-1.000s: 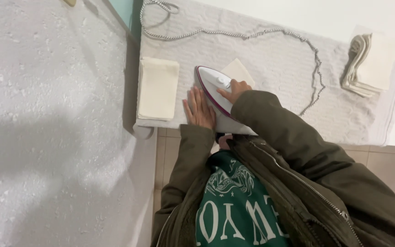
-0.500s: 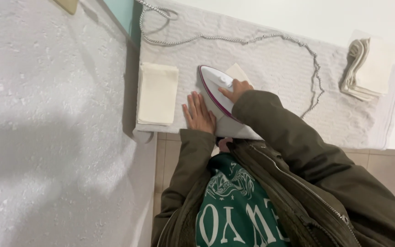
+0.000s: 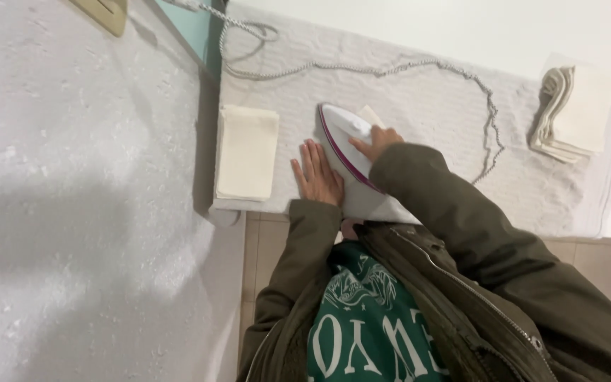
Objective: Ironing small rectangular pieces of white fabric and stacking them neatly.
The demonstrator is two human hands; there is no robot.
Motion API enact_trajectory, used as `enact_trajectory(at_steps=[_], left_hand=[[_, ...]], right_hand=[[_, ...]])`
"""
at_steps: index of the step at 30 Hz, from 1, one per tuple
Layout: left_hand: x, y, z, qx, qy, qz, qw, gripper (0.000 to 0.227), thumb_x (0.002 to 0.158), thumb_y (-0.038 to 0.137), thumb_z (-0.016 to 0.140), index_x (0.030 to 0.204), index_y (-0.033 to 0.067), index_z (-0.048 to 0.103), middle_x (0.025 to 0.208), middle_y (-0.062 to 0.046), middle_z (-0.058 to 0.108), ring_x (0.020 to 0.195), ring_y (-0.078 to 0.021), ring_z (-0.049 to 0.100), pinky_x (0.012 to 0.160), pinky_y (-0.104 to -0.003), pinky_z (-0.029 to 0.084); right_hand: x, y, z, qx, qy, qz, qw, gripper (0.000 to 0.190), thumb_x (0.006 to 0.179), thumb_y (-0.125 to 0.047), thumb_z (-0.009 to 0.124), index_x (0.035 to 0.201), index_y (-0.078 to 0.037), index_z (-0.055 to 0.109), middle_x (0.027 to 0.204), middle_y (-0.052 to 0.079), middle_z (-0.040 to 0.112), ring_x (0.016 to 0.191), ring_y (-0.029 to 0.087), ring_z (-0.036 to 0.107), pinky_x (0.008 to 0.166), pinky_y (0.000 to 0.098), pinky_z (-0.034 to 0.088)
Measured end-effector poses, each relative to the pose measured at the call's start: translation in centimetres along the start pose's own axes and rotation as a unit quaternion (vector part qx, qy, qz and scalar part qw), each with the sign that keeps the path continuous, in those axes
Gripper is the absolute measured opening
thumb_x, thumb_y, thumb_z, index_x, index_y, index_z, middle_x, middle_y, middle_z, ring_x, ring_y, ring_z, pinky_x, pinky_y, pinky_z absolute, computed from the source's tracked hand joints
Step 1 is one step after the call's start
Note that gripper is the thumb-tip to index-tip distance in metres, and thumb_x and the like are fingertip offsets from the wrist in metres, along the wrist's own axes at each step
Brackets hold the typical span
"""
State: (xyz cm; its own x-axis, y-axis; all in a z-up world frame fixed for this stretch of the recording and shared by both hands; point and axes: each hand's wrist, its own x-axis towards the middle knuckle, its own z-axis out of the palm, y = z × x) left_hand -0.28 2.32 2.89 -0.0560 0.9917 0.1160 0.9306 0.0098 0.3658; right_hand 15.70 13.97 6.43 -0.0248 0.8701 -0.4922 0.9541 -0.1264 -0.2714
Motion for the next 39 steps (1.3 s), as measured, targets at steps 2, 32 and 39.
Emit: enact_trajectory(at_steps=[2, 32, 39], left_hand=[[-0.1, 0.2, -0.5, 0.023, -0.002, 0.003, 1.0, 0.078, 0.094, 0.025, 0.054, 0.16, -0.0075, 0.025, 0.17, -0.023, 0.02, 0.159, -0.0353, 0.013, 0.128, -0.058, 0.007], [0.4, 0.3, -1.1, 0.033, -0.014, -0.002, 0.999, 0.076, 0.095, 0.026, 0.049, 0.159, -0.0086, 0.028, 0.169, -0.024, 0.019, 0.159, -0.0363, 0.012, 0.128, -0.058, 0.005], [0.2, 0.3, -1.4, 0.032, 0.01, 0.016, 0.999, 0.073, 0.096, 0.023, 0.05, 0.158, -0.01, 0.029, 0.169, -0.025, 0.022, 0.159, -0.0374, 0.016, 0.128, -0.058, 0.007]], right_hand=[[-0.1, 0.8, 0.3, 0.008, -0.005, 0.01, 1.0, 0.076, 0.088, -0.07, 0.066, 0.113, 0.001, 0.068, 0.096, 0.028, 0.073, 0.087, 0.042, 0.074, 0.076, 0.0521, 0.059], [1.7, 0.9, -1.6, 0.025, -0.01, 0.043, 0.999, 0.076, 0.089, -0.069, 0.064, 0.118, 0.001, 0.068, 0.097, 0.027, 0.072, 0.083, 0.041, 0.075, 0.074, 0.0512, 0.061], [2.3, 1.9, -1.1, 0.026, 0.012, 0.018, 0.999, 0.074, 0.089, -0.066, 0.068, 0.118, 0.002, 0.07, 0.099, 0.028, 0.072, 0.085, 0.041, 0.074, 0.079, 0.0504, 0.059]])
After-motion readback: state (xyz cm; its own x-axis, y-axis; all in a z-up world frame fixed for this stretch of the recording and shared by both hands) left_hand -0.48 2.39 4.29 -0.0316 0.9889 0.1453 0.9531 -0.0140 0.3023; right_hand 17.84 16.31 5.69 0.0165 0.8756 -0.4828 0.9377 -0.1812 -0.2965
